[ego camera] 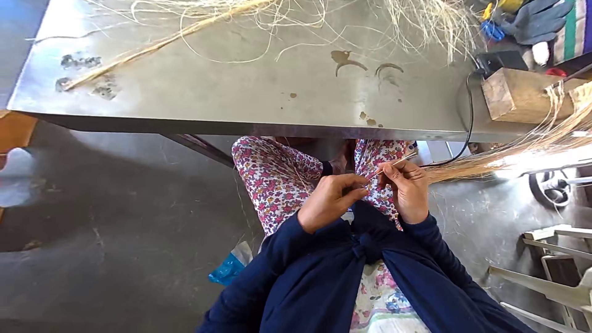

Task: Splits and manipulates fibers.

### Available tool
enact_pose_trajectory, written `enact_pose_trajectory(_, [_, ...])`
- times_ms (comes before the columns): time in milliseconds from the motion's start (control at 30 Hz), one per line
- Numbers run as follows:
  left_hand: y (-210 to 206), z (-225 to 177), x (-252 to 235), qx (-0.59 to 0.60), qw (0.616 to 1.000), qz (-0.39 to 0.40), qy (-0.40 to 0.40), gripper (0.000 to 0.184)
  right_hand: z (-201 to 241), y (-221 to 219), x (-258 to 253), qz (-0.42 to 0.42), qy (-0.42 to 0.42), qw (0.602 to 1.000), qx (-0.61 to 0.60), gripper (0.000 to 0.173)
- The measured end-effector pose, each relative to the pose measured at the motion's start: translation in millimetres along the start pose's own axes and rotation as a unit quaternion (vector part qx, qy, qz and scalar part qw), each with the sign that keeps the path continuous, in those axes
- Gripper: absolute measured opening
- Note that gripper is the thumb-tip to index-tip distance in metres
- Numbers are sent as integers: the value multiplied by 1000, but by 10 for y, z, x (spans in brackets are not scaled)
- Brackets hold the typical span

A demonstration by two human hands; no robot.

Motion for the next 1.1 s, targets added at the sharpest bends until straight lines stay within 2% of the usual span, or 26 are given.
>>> enact_pose_trajectory(133, [-140, 36, -105, 44, 996, -77, 14, 10, -4, -46, -5, 6, -12, 999, 42, 12])
enact_pose_trajectory(233, [-151, 42, -138, 43, 994, -103, 18, 10, -8, -59, -8, 7, -16, 998, 54, 11])
enact_pose_trajectory(400, [-146, 60, -117, 62, 989, -133, 24, 9, -2, -6, -4, 35, -37, 999, 13, 23])
enact_pose_trajectory(467, [-136, 52, -99, 66, 987, -142, 29, 10, 7, 26, -6, 48, -32, 998, -11, 22])
enact_pose_trajectory(600, [-135, 56, -83, 65, 987, -145, 23, 10, 13, 52, -11, 38, -25, 998, -39, 13])
enact_pose_trajectory(800, [-139, 57, -82, 51, 992, -116, 19, 9, 6, 61, -13, -3, -14, 999, -32, 12])
enact_pose_trajectory(1100, [-128, -29, -173, 138, 982, -112, 61, 7, 6, 29, -7, 5, 0, 1000, 9, 14])
Point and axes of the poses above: each hand's wrist, its own x-axis away from the middle knuckle, its own y-axis out of the back of the hand, z = x × y, the point moved 2 cm from there along -x, towards the middle knuckle, and after that the axes turned 12 degrees about -y, right-handed, at the moved point
